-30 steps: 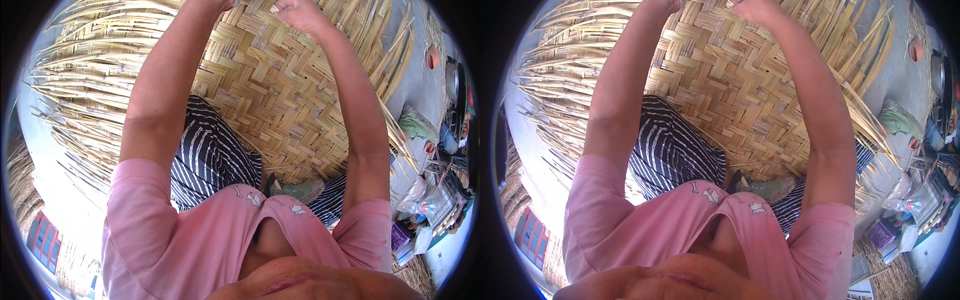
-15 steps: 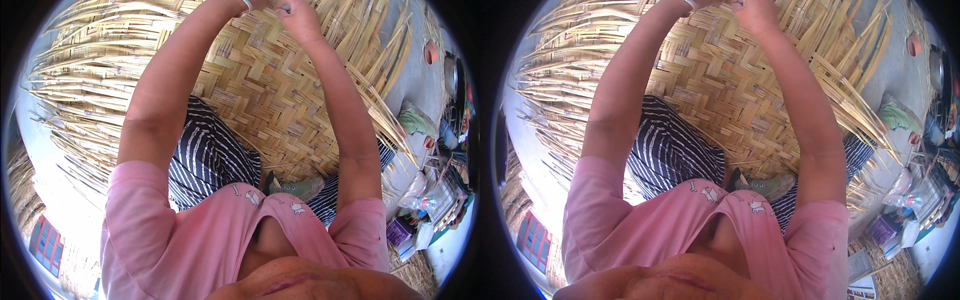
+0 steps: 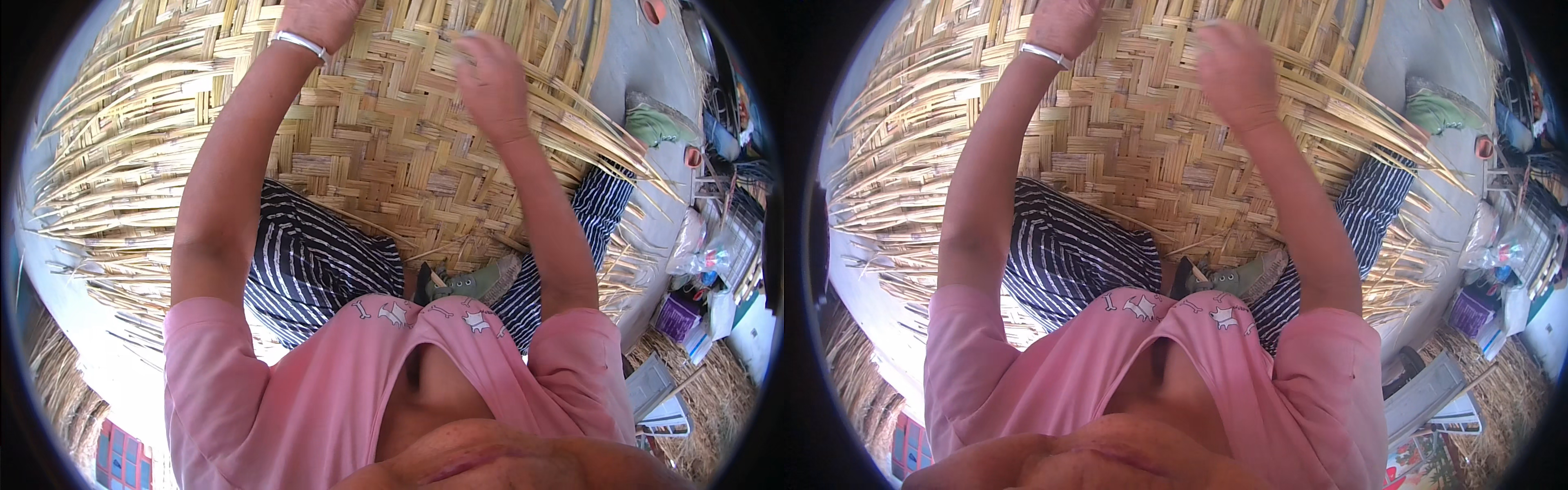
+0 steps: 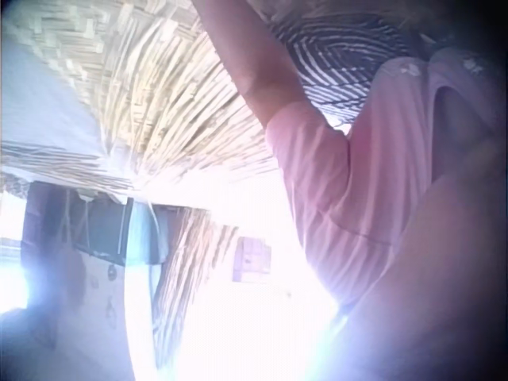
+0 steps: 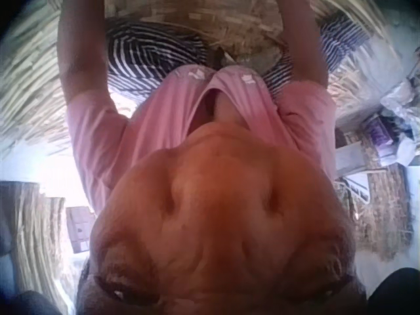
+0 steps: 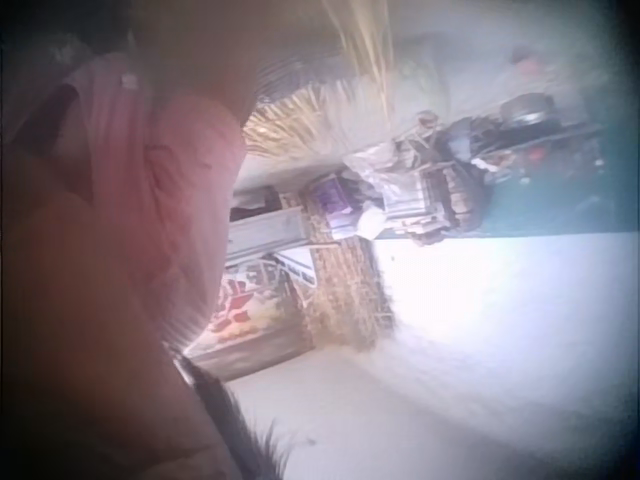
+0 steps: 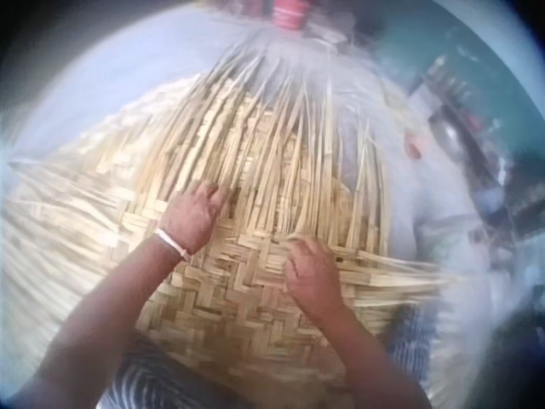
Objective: The person sits cross-legged on the floor and weaves thin dried palm leaves into a large circular mat. They interlace the leaves by hand, pulling them through the existing weave to expand the pattern.
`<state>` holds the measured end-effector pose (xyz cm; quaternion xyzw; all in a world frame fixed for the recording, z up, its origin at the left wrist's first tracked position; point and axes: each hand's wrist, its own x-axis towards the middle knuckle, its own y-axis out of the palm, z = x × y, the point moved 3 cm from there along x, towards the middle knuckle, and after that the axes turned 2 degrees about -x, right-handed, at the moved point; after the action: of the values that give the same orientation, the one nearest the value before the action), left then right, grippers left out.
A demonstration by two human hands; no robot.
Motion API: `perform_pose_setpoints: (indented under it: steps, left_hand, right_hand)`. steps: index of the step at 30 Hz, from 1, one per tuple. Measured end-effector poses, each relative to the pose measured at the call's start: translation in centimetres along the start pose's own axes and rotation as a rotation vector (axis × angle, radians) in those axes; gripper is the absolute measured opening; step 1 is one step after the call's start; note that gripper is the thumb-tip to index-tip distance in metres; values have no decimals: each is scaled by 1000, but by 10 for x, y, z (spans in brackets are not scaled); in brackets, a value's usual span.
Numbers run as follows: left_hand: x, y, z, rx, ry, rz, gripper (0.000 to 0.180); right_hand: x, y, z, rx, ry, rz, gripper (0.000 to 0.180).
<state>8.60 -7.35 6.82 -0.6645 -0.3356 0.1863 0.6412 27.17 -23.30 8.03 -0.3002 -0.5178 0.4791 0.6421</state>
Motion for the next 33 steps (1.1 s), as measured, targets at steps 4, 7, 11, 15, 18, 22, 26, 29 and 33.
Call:
perform_pose_setpoints:
  steps: [4,7,11,15,18,22,26,29,33]
  left_hand:
    - [-8,8,-31,-166,163,195,50]
    - [-11,4,-45,-117,225,281,52]
    - [-15,13,-49,26,289,202,56]
    - [-14,15,-58,95,307,194,56]
    - [-13,16,-62,78,286,233,55]
    - [-11,12,-63,-3,237,303,55]
    - [-11,9,-64,0,223,338,58]
    - [-11,7,-64,8,244,352,58]
    - [-11,8,-65,14,229,371,55]
  right_hand:
    - [-17,-35,-80,-330,196,173,29]
    - [-17,-45,-101,-369,254,346,33]
    - [-14,-42,-113,-234,195,459,39]
    - [-9,-35,-129,-132,313,542,38]
    - [-6,-34,-141,-128,289,555,38]
    - [4,-33,-138,-241,243,646,34]
    - [17,-46,-113,-138,354,710,15]
    - [12,-44,-117,-213,239,668,23]
    - [16,-43,-113,-292,172,631,23]
